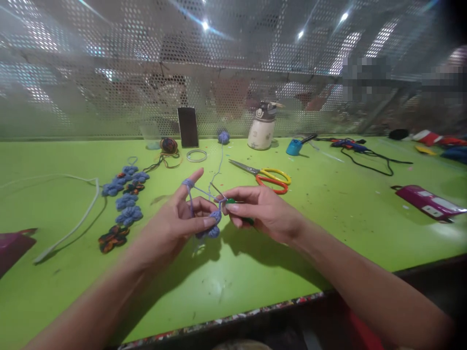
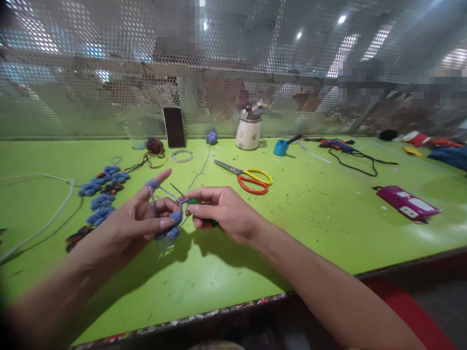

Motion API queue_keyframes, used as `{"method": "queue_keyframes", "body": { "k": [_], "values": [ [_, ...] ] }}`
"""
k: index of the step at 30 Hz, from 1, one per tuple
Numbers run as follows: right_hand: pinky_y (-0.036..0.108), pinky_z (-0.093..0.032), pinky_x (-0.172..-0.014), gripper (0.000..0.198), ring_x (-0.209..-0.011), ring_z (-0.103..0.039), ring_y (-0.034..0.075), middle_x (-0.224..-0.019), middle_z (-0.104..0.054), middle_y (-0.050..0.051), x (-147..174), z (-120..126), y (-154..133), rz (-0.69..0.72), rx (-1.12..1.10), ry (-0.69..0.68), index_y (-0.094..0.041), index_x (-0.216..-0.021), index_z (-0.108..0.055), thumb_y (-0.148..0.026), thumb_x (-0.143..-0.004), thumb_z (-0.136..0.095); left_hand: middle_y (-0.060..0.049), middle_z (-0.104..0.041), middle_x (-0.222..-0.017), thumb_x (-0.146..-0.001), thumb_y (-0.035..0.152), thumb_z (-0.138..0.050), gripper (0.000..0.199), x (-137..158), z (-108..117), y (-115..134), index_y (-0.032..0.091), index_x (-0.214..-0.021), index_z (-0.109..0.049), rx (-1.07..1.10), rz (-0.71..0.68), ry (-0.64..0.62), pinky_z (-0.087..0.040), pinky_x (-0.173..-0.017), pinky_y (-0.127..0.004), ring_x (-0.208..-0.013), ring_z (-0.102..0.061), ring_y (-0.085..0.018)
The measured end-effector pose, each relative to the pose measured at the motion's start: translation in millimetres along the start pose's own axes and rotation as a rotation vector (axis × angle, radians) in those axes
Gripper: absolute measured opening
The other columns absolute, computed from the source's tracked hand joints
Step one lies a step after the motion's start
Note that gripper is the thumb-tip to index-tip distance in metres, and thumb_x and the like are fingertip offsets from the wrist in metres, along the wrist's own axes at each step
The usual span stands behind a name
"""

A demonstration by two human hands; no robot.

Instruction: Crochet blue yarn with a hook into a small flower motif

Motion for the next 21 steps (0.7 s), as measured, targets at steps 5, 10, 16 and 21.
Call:
{"method": "queue_keyframes", "body": {
  "k": [5, 10, 16, 21],
  "values": [
    [0.02, -0.038, -0.048, 0.026, -0.053, -0.055, 0.007, -0.07, -0.065, 0.0, 0.4, 5.0, -3.3, 0.025, 0.166, 0.013, -0.012, -0.102, -0.072, -0.023, -0.078, -0.073, -0.002, -0.07, -0.079, -0.065, 0.006, -0.079, 0.111, 1.9, 1.0, 1.4, 0.025, -0.155, -0.017, -0.007, 0.014, 0.018, -0.047, -0.066, -0.025, -0.076, -0.063, -0.016],
    [0.021, -0.039, -0.049, 0.025, -0.05, -0.051, 0.007, -0.061, -0.059, -0.003, 0.8, 3.4, -5.1, 0.067, 0.305, 0.019, -0.012, -0.105, -0.073, -0.019, -0.081, -0.067, -0.001, -0.07, -0.078, -0.069, 0.009, -0.079, 0.106, 2.2, -0.4, 1.4, 0.025, -0.155, -0.018, 0.016, 0.022, 0.048, -0.046, -0.067, -0.025, -0.074, -0.063, -0.015],
    [0.022, -0.038, -0.05, 0.025, -0.049, -0.05, 0.008, -0.054, -0.056, -0.004, 2.5, 0.3, -6.1, 0.094, 0.376, 0.019, -0.013, -0.106, -0.074, -0.017, -0.083, -0.065, 0.002, -0.068, -0.075, -0.07, 0.005, -0.079, 0.104, 1.5, -0.1, 0.2, 0.023, -0.154, -0.021, -0.016, 0.005, 0.076, -0.046, -0.069, -0.024, -0.073, -0.061, -0.012],
    [0.021, -0.039, -0.048, 0.025, -0.047, -0.05, 0.007, -0.054, -0.056, -0.005, 1.4, -1.1, -3.0, 0.061, 0.334, 0.024, -0.012, -0.105, -0.074, -0.016, -0.082, -0.064, 0.002, -0.068, -0.07, -0.067, 0.006, -0.08, 0.111, 0.4, 1.2, 0.0, 0.02, -0.155, -0.015, -0.07, 0.0, 0.059, -0.046, -0.067, -0.024, -0.068, -0.061, -0.012]
  ]
}}
Point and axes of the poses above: each hand's wrist, its own x-axis away from the middle knuckle, its own z-axis out of the back of the hand, y = z × x, the point moved 2 cm from there along -x, towards the middle knuckle
